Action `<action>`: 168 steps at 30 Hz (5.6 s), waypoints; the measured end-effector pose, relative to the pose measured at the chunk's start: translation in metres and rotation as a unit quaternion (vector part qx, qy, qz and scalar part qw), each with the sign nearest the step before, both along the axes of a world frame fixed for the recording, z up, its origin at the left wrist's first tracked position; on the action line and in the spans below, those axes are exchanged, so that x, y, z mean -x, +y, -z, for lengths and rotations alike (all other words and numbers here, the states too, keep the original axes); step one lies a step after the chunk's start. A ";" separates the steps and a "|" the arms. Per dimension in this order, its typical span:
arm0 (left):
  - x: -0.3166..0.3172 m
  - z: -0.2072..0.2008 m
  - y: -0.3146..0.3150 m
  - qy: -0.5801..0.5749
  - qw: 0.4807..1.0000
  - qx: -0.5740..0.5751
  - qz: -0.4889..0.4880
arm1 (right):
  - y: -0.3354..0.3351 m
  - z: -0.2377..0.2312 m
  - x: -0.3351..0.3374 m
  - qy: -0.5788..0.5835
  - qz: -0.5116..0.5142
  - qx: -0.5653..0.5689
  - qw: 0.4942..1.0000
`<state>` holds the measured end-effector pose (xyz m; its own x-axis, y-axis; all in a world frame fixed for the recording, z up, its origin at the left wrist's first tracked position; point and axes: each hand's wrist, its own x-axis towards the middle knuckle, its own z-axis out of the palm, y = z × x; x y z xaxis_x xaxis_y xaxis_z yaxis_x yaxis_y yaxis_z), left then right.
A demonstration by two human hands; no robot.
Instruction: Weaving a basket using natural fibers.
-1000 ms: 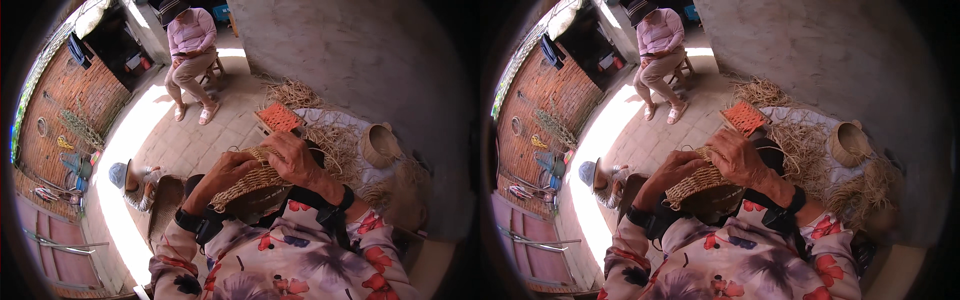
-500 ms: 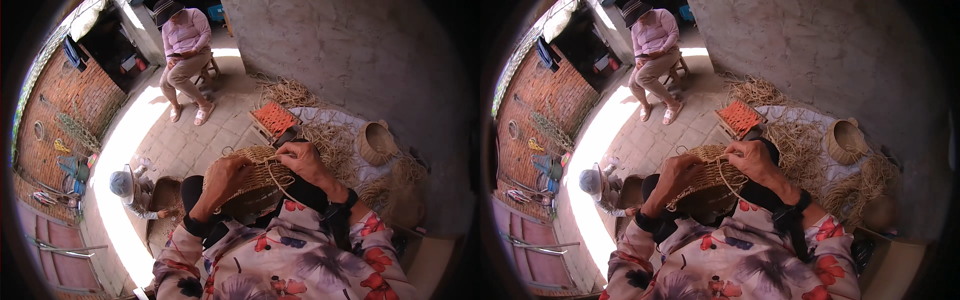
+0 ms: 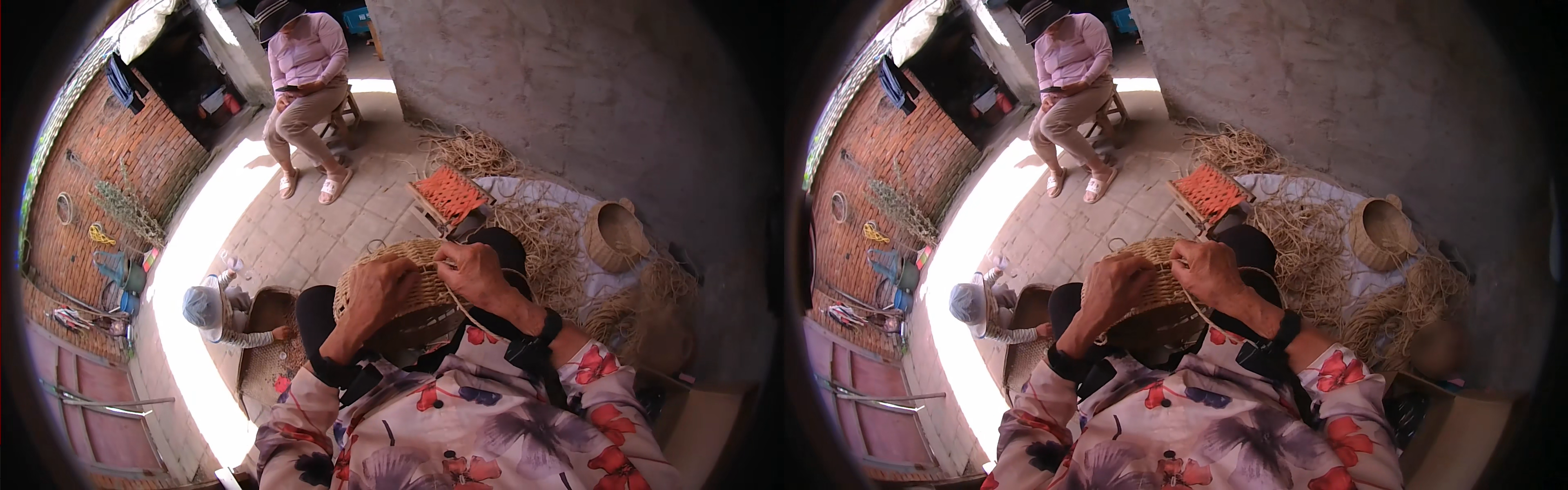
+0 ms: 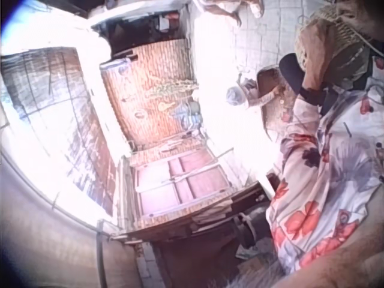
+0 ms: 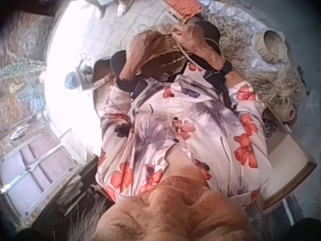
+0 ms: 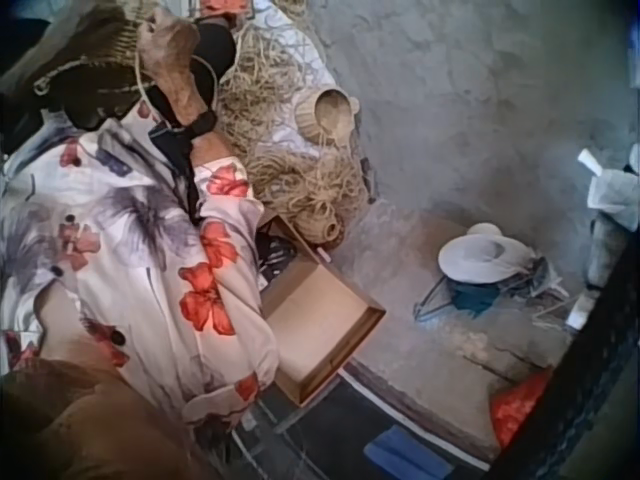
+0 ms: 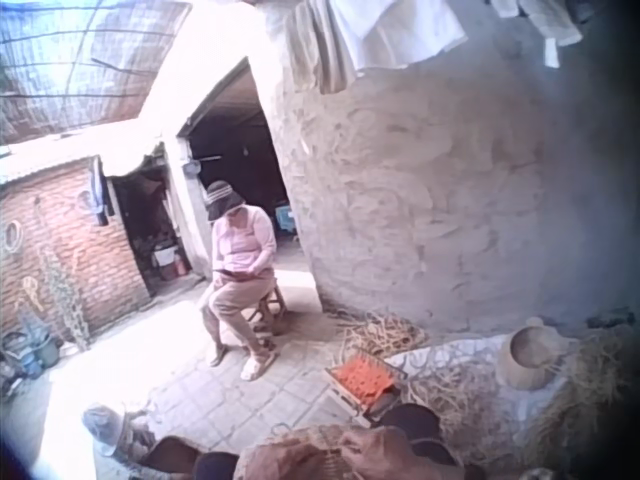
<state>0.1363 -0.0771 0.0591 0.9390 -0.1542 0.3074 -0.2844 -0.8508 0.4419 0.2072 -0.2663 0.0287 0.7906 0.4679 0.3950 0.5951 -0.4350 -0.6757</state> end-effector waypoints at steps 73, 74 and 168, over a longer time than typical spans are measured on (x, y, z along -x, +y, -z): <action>0.027 -0.006 0.042 0.054 0.985 0.156 -0.043 | 0.020 -0.021 0.007 0.001 -0.103 -0.053 0.993; 0.028 -0.003 0.042 0.053 0.985 0.157 -0.045 | 0.021 -0.021 0.009 0.002 -0.105 -0.052 0.993; 0.132 -0.050 0.083 -0.082 0.964 0.210 -0.144 | 0.082 -0.086 0.048 -0.130 -0.242 -0.156 0.949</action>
<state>0.0043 0.0055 0.1093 0.8580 0.2760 0.4331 -0.1577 -0.6610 0.7336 0.1594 -0.1843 0.1145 0.3693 0.5800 0.7261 0.8382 0.1295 -0.5297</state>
